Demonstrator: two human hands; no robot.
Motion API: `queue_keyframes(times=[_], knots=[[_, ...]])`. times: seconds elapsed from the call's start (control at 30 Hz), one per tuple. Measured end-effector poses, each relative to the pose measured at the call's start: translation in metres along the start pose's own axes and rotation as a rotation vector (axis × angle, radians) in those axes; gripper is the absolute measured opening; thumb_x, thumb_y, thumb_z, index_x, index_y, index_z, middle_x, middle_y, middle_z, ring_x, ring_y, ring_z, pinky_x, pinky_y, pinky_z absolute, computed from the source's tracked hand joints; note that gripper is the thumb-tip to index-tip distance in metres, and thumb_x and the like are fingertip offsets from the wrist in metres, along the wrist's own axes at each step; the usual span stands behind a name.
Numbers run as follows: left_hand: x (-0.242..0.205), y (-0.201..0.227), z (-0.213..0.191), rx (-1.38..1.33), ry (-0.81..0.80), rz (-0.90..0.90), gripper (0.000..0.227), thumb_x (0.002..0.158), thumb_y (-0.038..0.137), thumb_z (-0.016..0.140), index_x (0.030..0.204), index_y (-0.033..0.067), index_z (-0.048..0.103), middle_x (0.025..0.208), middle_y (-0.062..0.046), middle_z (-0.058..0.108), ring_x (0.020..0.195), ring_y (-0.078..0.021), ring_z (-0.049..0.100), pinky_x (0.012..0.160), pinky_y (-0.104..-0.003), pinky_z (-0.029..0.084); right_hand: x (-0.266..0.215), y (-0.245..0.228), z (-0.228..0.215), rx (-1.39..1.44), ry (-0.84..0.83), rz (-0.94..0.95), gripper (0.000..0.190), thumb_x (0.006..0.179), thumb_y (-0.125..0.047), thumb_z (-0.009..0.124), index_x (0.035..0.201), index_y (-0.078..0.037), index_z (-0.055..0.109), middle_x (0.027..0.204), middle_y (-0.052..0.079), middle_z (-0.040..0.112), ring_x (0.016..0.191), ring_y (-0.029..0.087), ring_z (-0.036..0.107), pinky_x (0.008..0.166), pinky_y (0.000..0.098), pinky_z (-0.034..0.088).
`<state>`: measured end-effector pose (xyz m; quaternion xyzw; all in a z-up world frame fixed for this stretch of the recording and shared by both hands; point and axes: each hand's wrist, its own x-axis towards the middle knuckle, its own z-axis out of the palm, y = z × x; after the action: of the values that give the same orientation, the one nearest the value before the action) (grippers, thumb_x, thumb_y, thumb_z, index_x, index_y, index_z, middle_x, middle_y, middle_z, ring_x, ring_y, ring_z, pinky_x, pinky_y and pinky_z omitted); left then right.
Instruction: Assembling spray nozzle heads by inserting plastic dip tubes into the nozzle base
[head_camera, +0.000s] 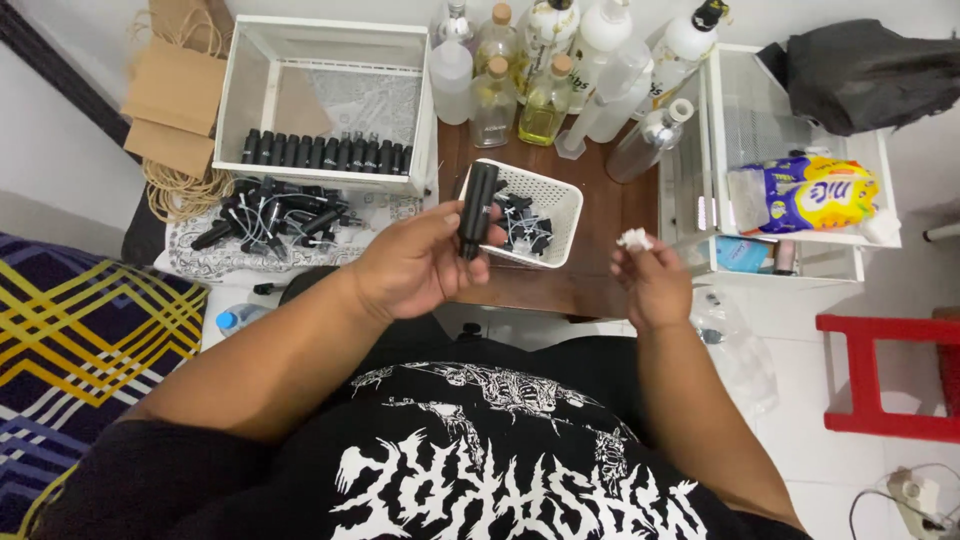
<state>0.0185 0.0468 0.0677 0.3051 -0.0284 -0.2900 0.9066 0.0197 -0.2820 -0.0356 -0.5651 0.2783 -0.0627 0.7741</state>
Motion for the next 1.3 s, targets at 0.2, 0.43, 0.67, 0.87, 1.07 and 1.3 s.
queue_keyframes(times=[0.2,0.43,0.67,0.87,1.07,1.3], knots=[[-0.018,-0.013,0.048,0.04,0.009,-0.156,0.031,0.103,0.019,0.039,0.128,0.0061,0.051,0.104,-0.016,0.068,0.073,-0.0195,0.075,0.075,-0.036,0.068,-0.07,-0.073,0.008,-0.174,-0.185,-0.346,0.018,0.095,0.003,0.072,0.111,-0.001,0.065,0.096,0.021,0.07,0.082,0.031,0.076,0.077,0.046,0.068],[-0.027,-0.068,0.053,0.047,0.098,-0.165,0.024,0.1,0.016,0.061,0.121,0.0077,0.054,0.1,-0.014,0.073,0.078,-0.022,0.077,0.076,-0.035,0.067,-0.152,-0.096,0.046,-0.517,-0.676,-1.19,0.022,0.083,-0.017,0.085,0.103,-0.008,0.081,0.095,0.013,0.068,0.088,0.033,0.065,0.083,0.0432,0.057],[-0.038,-0.095,0.044,0.115,0.141,-0.108,0.03,0.093,0.01,0.072,0.117,0.0023,0.056,0.09,-0.013,0.068,0.072,-0.0236,0.076,0.068,-0.035,0.068,-0.145,-0.086,0.043,-0.791,-0.529,-1.387,0.016,0.092,-0.014,0.072,0.106,-0.007,0.076,0.089,0.01,0.065,0.084,0.035,0.064,0.081,0.0474,0.054],[-0.044,-0.091,0.055,0.146,0.16,-0.042,0.032,0.093,0.01,0.072,0.119,-0.0008,0.057,0.091,-0.012,0.065,0.071,-0.0231,0.075,0.069,-0.035,0.069,-0.145,-0.087,0.041,-0.759,-0.531,-1.442,0.013,0.094,-0.017,0.07,0.101,-0.007,0.074,0.086,0.011,0.065,0.081,0.037,0.064,0.08,0.0489,0.052],[-0.043,-0.096,0.053,0.142,0.172,-0.016,0.03,0.095,0.01,0.07,0.119,-0.0022,0.058,0.091,-0.011,0.063,0.069,-0.0222,0.075,0.067,-0.035,0.069,-0.154,-0.073,0.043,-0.724,-0.551,-1.466,0.012,0.094,-0.018,0.07,0.099,-0.008,0.074,0.086,0.011,0.062,0.085,0.037,0.062,0.083,0.0501,0.051],[-0.044,-0.098,0.051,0.156,0.158,-0.015,0.029,0.097,0.011,0.067,0.12,-0.0046,0.057,0.09,-0.013,0.065,0.068,-0.0221,0.075,0.065,-0.035,0.069,-0.152,-0.082,0.034,-0.739,-0.509,-1.498,0.015,0.095,-0.019,0.07,0.104,-0.008,0.076,0.081,0.01,0.058,0.081,0.038,0.061,0.083,0.0511,0.05]])
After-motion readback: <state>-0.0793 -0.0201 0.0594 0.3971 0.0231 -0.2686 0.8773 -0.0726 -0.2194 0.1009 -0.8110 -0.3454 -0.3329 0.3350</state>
